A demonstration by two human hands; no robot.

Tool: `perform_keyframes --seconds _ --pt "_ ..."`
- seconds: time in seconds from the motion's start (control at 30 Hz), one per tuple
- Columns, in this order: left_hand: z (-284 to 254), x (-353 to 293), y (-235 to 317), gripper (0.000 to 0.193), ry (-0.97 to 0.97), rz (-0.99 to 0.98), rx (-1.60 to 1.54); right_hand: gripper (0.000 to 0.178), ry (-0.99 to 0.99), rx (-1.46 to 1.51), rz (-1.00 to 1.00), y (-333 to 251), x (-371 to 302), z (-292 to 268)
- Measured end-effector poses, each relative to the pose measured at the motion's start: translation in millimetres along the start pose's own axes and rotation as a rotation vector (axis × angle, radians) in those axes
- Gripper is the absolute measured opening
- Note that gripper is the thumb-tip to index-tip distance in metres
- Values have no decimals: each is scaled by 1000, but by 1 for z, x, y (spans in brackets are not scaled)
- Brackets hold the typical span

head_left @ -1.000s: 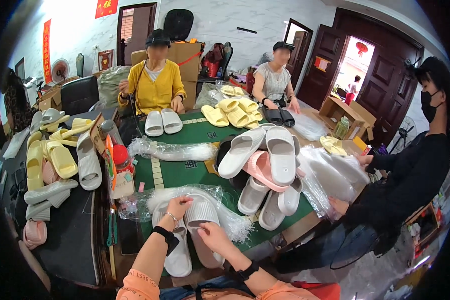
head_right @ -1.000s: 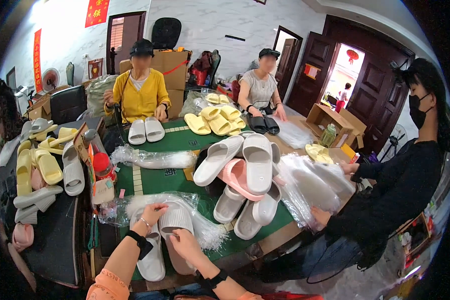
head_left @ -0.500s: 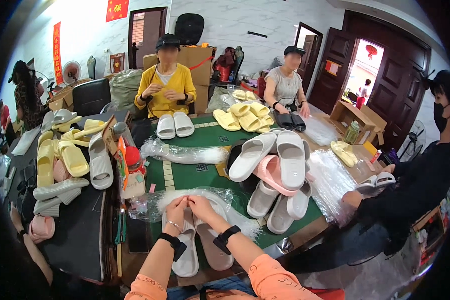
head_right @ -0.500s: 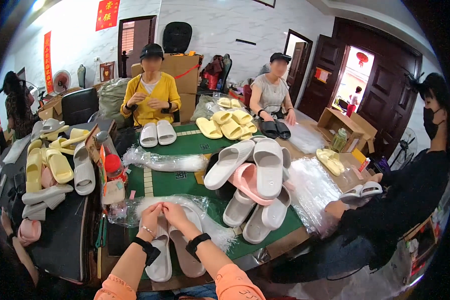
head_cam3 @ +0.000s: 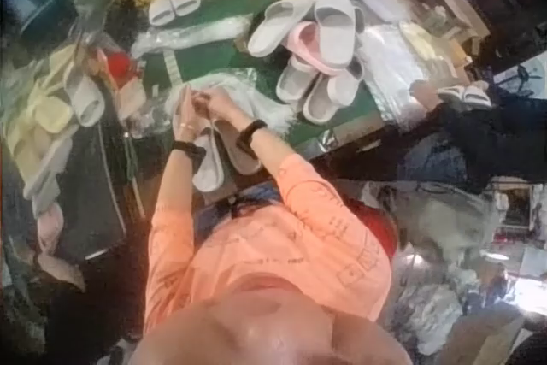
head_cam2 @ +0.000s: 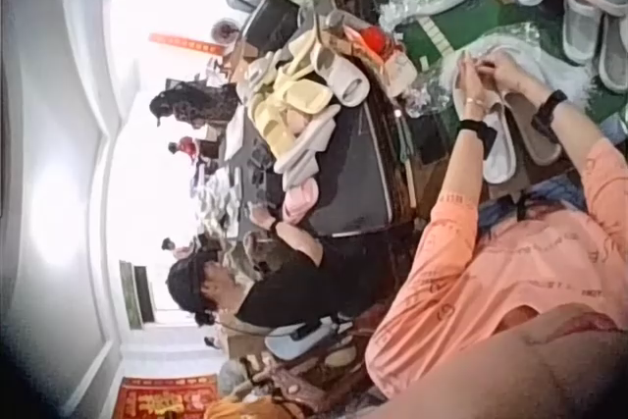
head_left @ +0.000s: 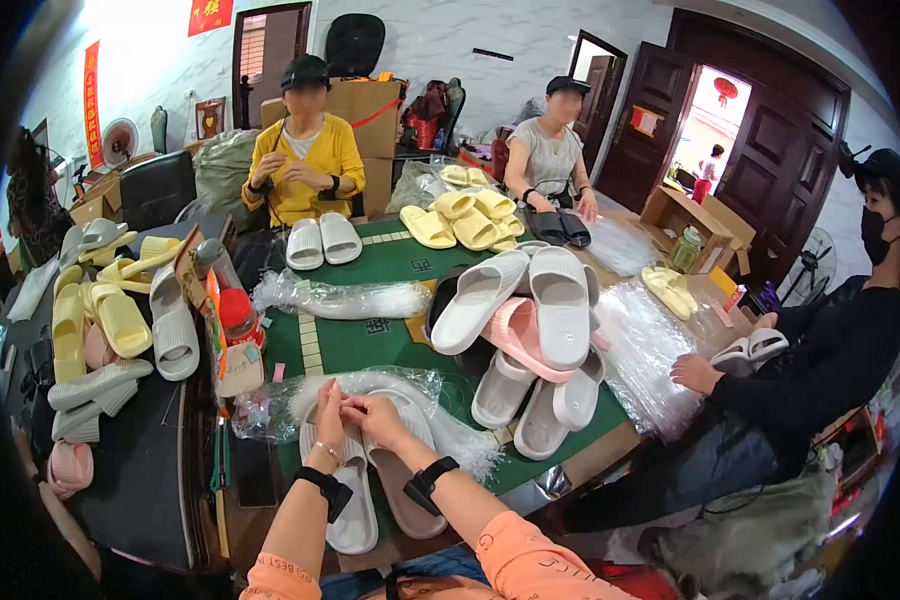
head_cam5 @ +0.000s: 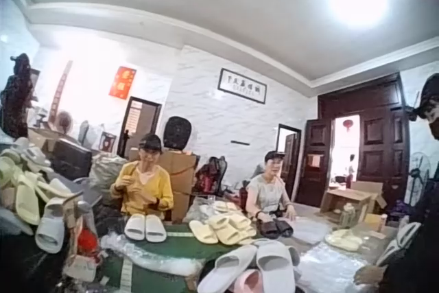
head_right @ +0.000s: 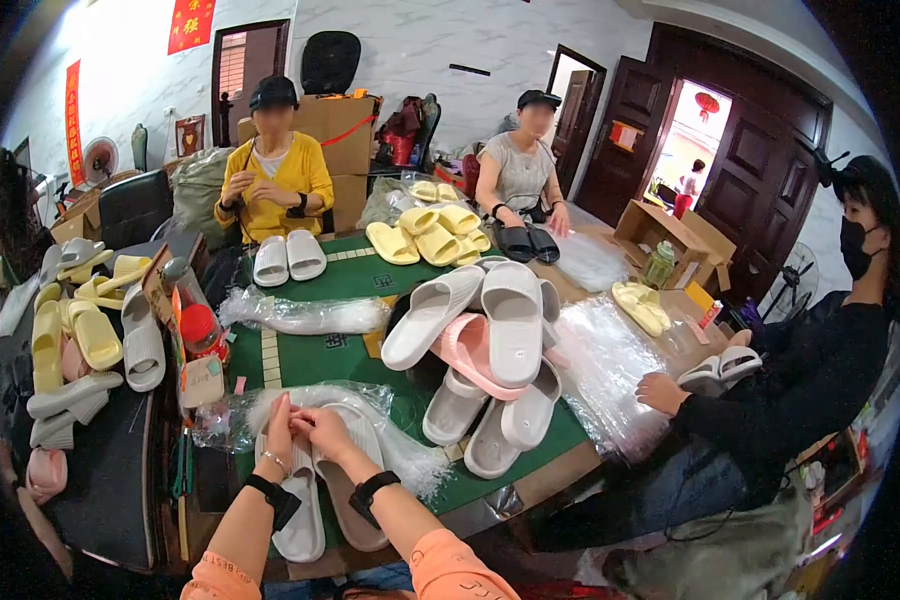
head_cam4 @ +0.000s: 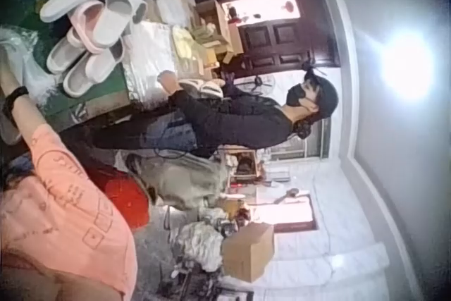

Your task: Checking and assembling foam sandals at a manufacturing table.

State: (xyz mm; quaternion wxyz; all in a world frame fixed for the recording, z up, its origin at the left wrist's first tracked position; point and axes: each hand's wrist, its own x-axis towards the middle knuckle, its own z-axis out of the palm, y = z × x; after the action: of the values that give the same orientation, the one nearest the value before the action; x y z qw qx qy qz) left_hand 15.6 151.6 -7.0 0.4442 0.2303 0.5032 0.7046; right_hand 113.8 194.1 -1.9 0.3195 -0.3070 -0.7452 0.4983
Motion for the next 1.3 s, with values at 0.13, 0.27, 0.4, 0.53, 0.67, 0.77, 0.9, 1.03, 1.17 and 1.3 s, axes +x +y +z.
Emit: perform_keyframes --seconds 0.13,0.27,0.4,0.53,0.67,0.77,0.9,1.03,1.17,1.3 --pt "0 1 -4 27 -4 16 35 18 -28 -13 14 0 -3 -2" --pt "-10 6 -12 28 31 5 27 18 -40 72 -1 8 -3 4" --pt "-12 7 -7 29 56 -18 50 17 -71 156 46 6 -3 9" --pt "-2 6 -5 32 36 -28 94 15 -56 342 119 7 -2 1" --pt "-7 7 -10 35 6 48 91 11 -6 99 27 13 0 4" --pt "-17 11 -15 30 -57 41 175 11 134 318 123 8 -3 6" --pt "-10 7 -19 26 -13 190 570 10 247 344 158 15 -5 6" --pt "-9 5 -11 23 20 193 851 11 288 254 100 20 -4 9" --pt "-24 17 -22 25 -13 282 791 14 246 344 187 9 -1 10" --pt "-12 12 -12 20 13 178 522 13 312 502 122 20 -1 4"
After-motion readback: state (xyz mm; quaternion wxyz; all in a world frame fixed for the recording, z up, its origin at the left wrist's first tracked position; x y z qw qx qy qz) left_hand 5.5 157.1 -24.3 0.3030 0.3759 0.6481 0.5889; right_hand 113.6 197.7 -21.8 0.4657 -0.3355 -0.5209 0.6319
